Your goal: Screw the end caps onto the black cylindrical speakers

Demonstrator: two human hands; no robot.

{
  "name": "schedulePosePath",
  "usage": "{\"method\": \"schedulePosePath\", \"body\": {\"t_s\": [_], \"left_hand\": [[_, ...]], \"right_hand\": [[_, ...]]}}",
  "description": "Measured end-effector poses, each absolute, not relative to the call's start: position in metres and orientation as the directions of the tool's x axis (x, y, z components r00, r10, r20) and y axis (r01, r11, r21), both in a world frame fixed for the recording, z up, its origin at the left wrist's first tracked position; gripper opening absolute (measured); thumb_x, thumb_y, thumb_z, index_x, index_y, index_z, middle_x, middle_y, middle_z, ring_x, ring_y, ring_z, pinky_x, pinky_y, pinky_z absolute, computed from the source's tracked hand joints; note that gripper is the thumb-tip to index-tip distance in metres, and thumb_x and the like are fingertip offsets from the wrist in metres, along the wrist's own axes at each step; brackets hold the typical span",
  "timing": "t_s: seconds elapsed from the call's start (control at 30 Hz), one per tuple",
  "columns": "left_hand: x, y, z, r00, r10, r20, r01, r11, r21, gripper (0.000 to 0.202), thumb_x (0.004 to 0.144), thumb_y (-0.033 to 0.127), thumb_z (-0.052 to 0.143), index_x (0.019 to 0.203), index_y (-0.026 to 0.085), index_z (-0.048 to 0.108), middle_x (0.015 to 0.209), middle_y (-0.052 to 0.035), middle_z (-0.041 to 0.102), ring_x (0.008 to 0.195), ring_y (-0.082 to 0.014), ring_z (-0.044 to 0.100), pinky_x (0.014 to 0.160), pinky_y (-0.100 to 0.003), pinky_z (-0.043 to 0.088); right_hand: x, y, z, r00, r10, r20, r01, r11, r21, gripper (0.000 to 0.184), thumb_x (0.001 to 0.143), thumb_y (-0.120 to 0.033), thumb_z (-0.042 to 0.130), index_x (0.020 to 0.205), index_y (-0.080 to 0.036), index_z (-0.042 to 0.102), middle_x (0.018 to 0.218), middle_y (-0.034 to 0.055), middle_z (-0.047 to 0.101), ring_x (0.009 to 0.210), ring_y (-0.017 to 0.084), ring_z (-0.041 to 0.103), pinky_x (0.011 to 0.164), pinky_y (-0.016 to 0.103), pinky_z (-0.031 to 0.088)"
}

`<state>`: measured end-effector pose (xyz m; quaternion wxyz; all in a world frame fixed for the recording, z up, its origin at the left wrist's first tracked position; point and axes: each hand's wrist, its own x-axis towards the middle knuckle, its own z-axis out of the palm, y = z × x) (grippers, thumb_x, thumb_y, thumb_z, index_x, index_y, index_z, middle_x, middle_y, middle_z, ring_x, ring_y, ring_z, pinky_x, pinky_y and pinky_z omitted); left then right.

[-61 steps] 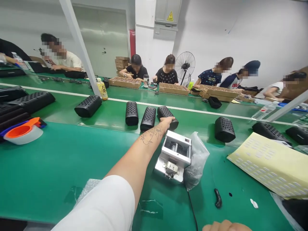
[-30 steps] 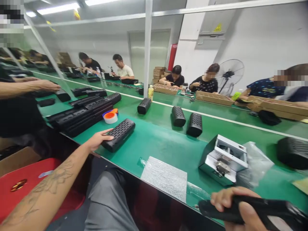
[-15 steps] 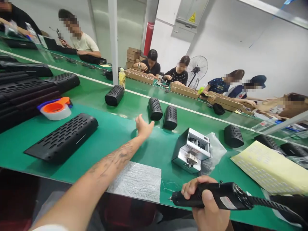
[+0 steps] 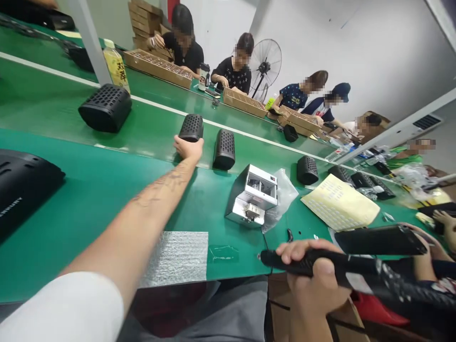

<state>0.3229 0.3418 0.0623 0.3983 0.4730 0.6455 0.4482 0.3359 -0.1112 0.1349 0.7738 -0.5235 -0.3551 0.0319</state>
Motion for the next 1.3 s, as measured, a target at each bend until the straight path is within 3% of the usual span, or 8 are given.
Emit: {"method": "schedulePosePath", "body": {"t_s": [0.1,0.2,0.3,0.4,0.7,0.9,1.1,1.3], "left_hand": [[0.255,0.339,0.061,-0.159,0.987,-0.031,0.131,0.053,0.990,0.100,0.080,0.016,0.106,0.166,0.019,0.053,0.169,-0.0209,0.066,0.155,-0.0336,0.072,0.140,-0.048,0.056],[0.157,0.316,0.056,-0.024,0.994,0.107,0.207,-0.100,0.973,0.098,0.067,0.016,0.110,0.155,0.021,0.064,0.157,-0.0135,0.075,0.149,-0.0338,0.074,0.139,-0.049,0.058],[0.056,0.276,0.045,0.199,0.966,0.168,0.259,-0.217,0.941,0.107,0.064,0.043,0.114,0.157,0.019,0.067,0.153,-0.0121,0.079,0.140,-0.0367,0.076,0.136,-0.059,0.060],[-0.020,0.232,0.032,0.382,0.920,0.092,0.210,-0.183,0.960,0.125,0.054,0.063,0.117,0.162,0.026,0.067,0.157,-0.0109,0.080,0.140,-0.0406,0.078,0.126,-0.055,0.068],[-0.065,0.147,0.013,0.704,0.709,0.036,0.234,-0.280,0.931,0.107,0.071,0.054,0.109,0.166,0.032,0.067,0.152,-0.0128,0.084,0.133,-0.0435,0.087,0.105,-0.045,0.077],[-0.056,0.118,-0.015,0.687,0.693,0.219,0.130,-0.413,0.901,0.111,0.086,0.058,0.101,0.181,0.034,0.048,0.177,-0.0177,0.067,0.148,-0.0398,0.079,0.123,-0.050,0.069],[-0.054,0.114,-0.016,0.686,0.668,0.289,0.113,-0.490,0.864,0.108,0.085,0.057,0.103,0.175,0.031,0.049,0.169,-0.0155,0.069,0.148,-0.0382,0.077,0.125,-0.048,0.068],[-0.053,0.113,-0.015,0.660,0.699,0.277,0.120,-0.462,0.879,0.111,0.078,0.057,0.107,0.171,0.032,0.052,0.168,-0.0144,0.069,0.148,-0.0389,0.076,0.129,-0.051,0.065]], "right_hand": [[0.364,-0.071,0.146,0.741,0.334,0.582,0.378,0.508,-0.774,0.039,0.092,-0.055,0.101,0.100,-0.026,0.078,0.065,-0.0064,0.069,0.049,0.017,0.065,0.055,0.037,0.066],[0.383,-0.031,0.146,0.743,0.314,0.591,0.417,0.474,-0.775,0.045,0.091,-0.061,0.101,0.097,-0.025,0.075,0.064,-0.0065,0.069,0.049,0.018,0.066,0.055,0.037,0.066],[0.390,-0.005,0.137,0.698,0.379,0.607,0.471,0.395,-0.788,0.052,0.090,-0.070,0.098,0.092,-0.025,0.072,0.062,-0.0040,0.070,0.048,0.018,0.066,0.054,0.034,0.062],[0.391,0.003,0.129,0.681,0.429,0.593,0.517,0.291,-0.805,0.052,0.090,-0.073,0.092,0.085,-0.027,0.067,0.059,-0.0026,0.069,0.048,0.020,0.067,0.053,0.035,0.060],[0.380,-0.003,0.131,0.711,0.385,0.588,0.509,0.294,-0.809,0.049,0.087,-0.069,0.091,0.089,-0.025,0.069,0.060,-0.0044,0.066,0.048,0.020,0.065,0.053,0.037,0.060],[0.335,-0.035,0.154,0.703,0.427,0.568,0.370,0.463,-0.806,0.043,0.087,-0.060,0.096,0.093,-0.026,0.070,0.059,-0.0082,0.064,0.044,0.017,0.062,0.050,0.034,0.060],[0.274,-0.067,0.168,0.440,0.679,0.588,0.134,0.598,-0.790,0.041,0.095,-0.064,0.095,0.100,-0.029,0.075,0.064,-0.0085,0.066,0.043,0.016,0.060,0.047,0.033,0.059],[0.250,-0.051,0.156,0.392,0.691,0.608,0.122,0.616,-0.779,0.038,0.096,-0.061,0.099,0.101,-0.028,0.079,0.065,-0.0065,0.070,0.046,0.017,0.065,0.048,0.034,0.061]]}}
